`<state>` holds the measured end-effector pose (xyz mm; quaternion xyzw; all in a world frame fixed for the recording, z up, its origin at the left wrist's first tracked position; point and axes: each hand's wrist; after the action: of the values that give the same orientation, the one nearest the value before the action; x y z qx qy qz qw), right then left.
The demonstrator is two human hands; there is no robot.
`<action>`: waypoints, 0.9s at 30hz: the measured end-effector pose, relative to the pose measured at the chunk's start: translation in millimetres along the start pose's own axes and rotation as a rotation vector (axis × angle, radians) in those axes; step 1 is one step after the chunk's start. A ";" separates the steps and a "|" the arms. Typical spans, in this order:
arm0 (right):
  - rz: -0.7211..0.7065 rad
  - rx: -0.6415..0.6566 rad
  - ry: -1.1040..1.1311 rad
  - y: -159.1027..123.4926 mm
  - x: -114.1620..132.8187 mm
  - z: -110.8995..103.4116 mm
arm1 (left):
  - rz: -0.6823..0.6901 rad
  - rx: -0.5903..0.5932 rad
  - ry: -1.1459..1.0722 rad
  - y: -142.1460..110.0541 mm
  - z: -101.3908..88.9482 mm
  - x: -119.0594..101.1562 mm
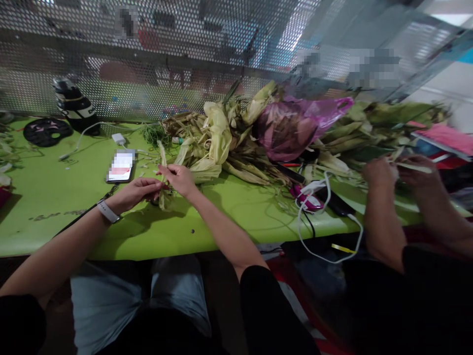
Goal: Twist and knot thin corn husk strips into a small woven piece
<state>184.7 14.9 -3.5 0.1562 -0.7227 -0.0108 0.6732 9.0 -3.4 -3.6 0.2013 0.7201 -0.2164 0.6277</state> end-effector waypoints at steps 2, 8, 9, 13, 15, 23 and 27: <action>-0.018 0.035 0.006 0.9 -0.6 2.8 | -0.043 0.069 -0.048 0.3 0.6 1.2; -0.065 -0.056 0.042 10.1 -8.7 -1.1 | -0.136 0.130 -0.240 0.6 0.6 5.2; -0.084 -0.098 0.020 10.2 -8.1 -4.0 | -0.140 0.096 -0.276 1.1 0.2 5.4; -0.300 -0.355 -0.197 -1.7 4.5 -9.9 | -0.030 -0.174 -0.452 4.2 -3.1 3.0; -0.292 -0.206 -0.267 -11.4 10.6 -4.4 | 0.032 -0.260 -0.510 6.0 -4.5 0.8; -0.181 0.060 -0.517 -18.6 -3.7 30.3 | 0.105 -0.394 -0.524 7.0 5.4 -1.8; -0.224 0.086 -0.484 -15.5 -7.8 27.4 | 0.124 -0.435 -0.517 6.1 5.6 -1.1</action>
<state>161.6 -3.4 -17.1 0.2563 -0.8407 -0.0915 0.4681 17.2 -1.6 -3.5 0.0449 0.5529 -0.0631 0.8296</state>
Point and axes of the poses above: each hand's wrist, its own y-axis towards the middle knuckle, its own z-axis out of the palm, x = y × z, and after that the axes turned 7 degrees about y, right-handed
